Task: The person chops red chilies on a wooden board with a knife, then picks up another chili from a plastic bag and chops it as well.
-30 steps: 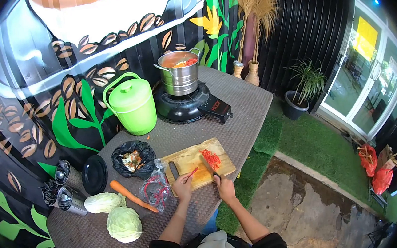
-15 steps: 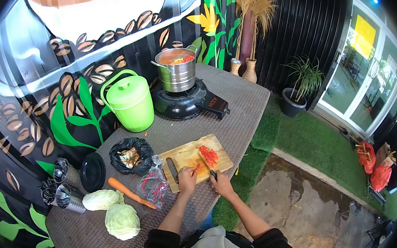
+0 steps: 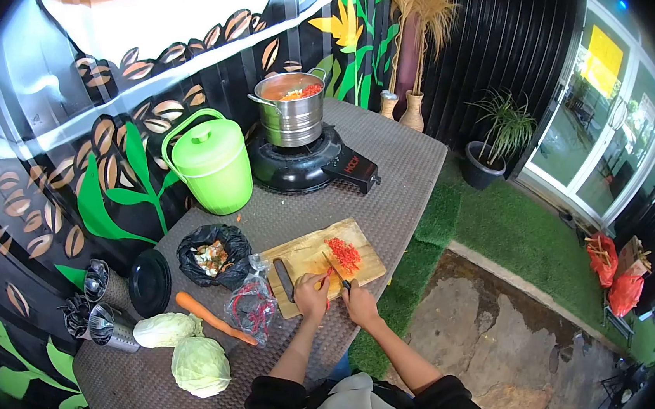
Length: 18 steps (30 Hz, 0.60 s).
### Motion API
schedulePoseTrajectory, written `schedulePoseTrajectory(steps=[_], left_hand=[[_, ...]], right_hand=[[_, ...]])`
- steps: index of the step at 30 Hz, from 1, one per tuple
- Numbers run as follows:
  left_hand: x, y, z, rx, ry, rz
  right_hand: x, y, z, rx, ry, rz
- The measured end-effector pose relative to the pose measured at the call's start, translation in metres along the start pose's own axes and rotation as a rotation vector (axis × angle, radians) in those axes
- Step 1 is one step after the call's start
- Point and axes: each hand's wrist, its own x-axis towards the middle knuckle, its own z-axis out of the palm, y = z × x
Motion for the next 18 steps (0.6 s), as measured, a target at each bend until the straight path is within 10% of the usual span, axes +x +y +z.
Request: schedulePoseTrajectory(steps=[18], left_hand=[[0.003, 0.005, -0.002, 0.011, -0.026, -0.019]], right_hand=[[0.006, -0.01, -0.004, -0.012, -0.034, 0.011]])
